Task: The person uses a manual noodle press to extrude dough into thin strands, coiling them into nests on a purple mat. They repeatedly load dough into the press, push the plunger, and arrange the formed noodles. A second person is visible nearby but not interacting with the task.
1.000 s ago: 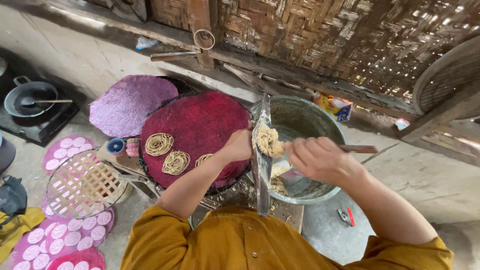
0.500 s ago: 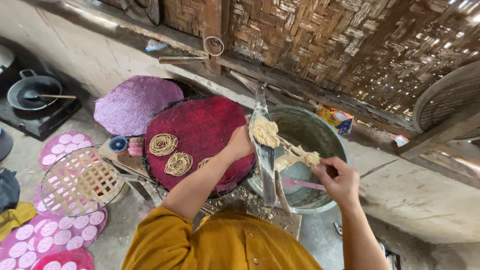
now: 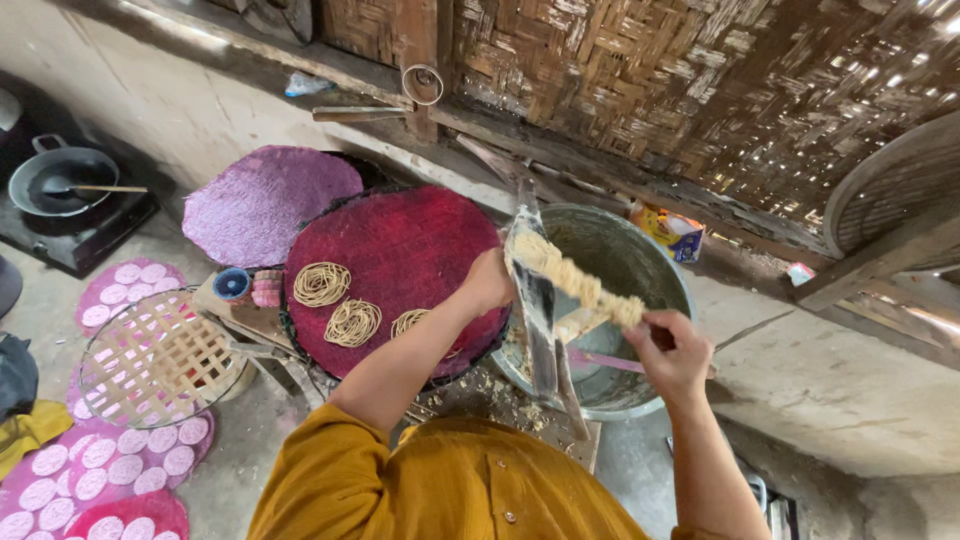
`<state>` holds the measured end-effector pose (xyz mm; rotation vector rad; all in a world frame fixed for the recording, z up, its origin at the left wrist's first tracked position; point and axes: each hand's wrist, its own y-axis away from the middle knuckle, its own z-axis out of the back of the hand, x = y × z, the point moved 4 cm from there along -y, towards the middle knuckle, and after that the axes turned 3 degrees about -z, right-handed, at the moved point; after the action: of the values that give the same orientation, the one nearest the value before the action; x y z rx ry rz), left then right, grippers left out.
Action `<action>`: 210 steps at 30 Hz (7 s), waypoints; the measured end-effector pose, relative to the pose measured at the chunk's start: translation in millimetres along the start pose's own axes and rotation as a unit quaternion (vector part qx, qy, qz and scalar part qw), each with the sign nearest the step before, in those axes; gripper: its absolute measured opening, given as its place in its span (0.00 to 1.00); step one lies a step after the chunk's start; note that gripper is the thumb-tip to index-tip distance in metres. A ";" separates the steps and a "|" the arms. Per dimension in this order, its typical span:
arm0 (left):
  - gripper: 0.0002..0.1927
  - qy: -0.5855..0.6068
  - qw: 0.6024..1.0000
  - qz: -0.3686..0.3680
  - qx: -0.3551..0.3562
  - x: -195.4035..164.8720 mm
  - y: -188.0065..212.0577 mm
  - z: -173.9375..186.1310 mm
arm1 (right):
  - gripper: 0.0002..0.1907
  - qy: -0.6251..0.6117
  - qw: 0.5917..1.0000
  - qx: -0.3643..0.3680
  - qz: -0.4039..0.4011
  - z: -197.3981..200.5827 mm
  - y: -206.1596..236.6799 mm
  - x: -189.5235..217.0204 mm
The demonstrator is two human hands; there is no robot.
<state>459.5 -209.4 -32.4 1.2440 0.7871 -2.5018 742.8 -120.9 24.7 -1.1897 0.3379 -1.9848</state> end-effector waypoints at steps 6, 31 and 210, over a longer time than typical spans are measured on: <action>0.18 -0.052 0.998 -0.012 0.025 -11.5 3.4 -17.3 | 0.10 0.092 0.980 -0.060 0.164 -16.1 5.3 20.8; 0.28 0.501 0.846 -0.086 0.163 12.7 9.4 92.9 | 0.17 0.318 0.880 0.267 -0.229 -7.8 7.5 -50.7; 0.39 0.786 0.619 0.011 0.000 127.4 -50.4 200.5 | 0.39 -0.100 0.817 0.506 -0.258 -172.4 -24.3 34.9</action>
<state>226.9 -277.2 -16.5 3.2160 0.8766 -0.6642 578.0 -157.8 -30.2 -0.7626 -1.1465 -1.9508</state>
